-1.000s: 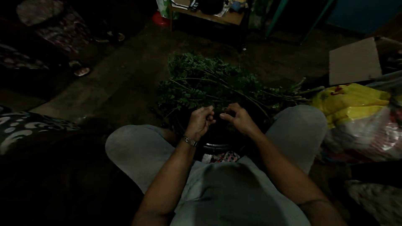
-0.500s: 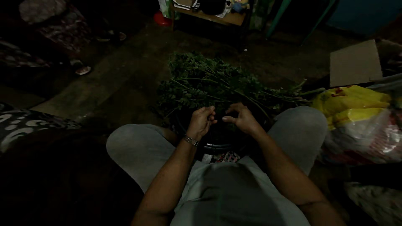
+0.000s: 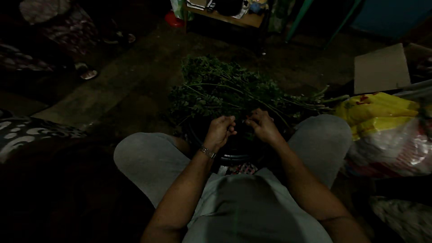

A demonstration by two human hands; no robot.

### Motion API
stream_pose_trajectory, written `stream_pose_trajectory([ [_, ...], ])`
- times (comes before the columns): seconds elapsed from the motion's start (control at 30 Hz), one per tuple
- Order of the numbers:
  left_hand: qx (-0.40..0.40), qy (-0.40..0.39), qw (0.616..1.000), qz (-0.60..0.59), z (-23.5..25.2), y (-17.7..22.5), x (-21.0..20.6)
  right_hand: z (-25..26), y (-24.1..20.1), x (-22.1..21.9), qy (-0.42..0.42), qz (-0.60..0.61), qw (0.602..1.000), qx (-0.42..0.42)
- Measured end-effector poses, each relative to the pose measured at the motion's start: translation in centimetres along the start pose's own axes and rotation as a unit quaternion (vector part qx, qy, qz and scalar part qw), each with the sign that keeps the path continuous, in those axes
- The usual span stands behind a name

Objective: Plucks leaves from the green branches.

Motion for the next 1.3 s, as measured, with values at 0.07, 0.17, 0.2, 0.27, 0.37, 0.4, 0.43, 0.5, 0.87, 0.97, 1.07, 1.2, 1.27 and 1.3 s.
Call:
stream_pose_trajectory([
  [0.07,-0.001,0.002,1.0,-0.004,0.2,0.0,0.3,-0.1,0.1,0.1,0.011,0.002,1.0,-0.001],
  [0.17,-0.005,0.004,1.0,-0.018,0.5,-0.1,0.6,-0.1,0.5,-0.2,-0.021,0.037,0.999,0.001],
  [0.2,-0.005,0.002,1.0,-0.024,0.5,-0.2,0.6,0.0,0.5,-0.6,-0.037,0.053,0.998,-0.002],
  [0.27,-0.004,-0.003,0.999,-0.032,0.5,-0.3,0.5,0.0,0.2,-1.4,-0.036,0.085,0.996,-0.003],
  [0.37,-0.005,-0.005,1.0,-0.028,0.5,-0.4,0.2,0.0,-0.1,-2.5,0.012,0.123,0.992,0.005],
  [0.4,-0.003,-0.002,1.0,-0.024,0.4,-0.3,0.1,0.0,-0.2,-2.6,0.02,0.127,0.992,0.001],
  [0.43,-0.002,0.0,1.0,-0.02,0.3,-0.3,0.0,0.0,-0.2,-2.6,0.022,0.126,0.992,0.001],
  [0.5,-0.001,0.002,1.0,-0.013,0.2,-0.3,-0.1,0.0,0.0,-2.3,0.019,0.114,0.993,0.011],
  [0.87,-0.052,-0.015,0.993,0.103,0.0,0.4,0.8,-0.7,1.0,2.4,0.125,-0.156,0.978,0.06],
  [0.97,-0.073,-0.012,0.982,0.176,0.4,0.4,1.4,-0.8,1.6,2.8,0.27,-0.154,0.942,0.126],
  [1.07,-0.102,-0.005,0.968,0.229,0.5,0.3,1.7,-0.7,1.8,2.6,0.336,-0.127,0.914,0.187],
  [1.2,-0.124,-0.012,0.953,0.276,0.1,0.5,1.4,-0.7,1.7,2.3,0.315,-0.088,0.92,0.215],
  [1.27,-0.137,-0.015,0.95,0.281,0.1,0.4,1.4,-0.7,1.6,2.1,0.283,-0.072,0.93,0.223],
  [1.3,-0.138,-0.015,0.948,0.286,0.1,0.4,1.4,-0.7,1.6,2.0,0.27,-0.075,0.931,0.236],
])
Point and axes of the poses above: each hand's wrist, its own z-axis towards the middle knuckle, its own x-axis out of the back of the hand, y = z × x, the point moved 1 cm from there along z, towards the middle knuckle, and after that the axes turned 10 degrees about x, right-handed, at the moved point
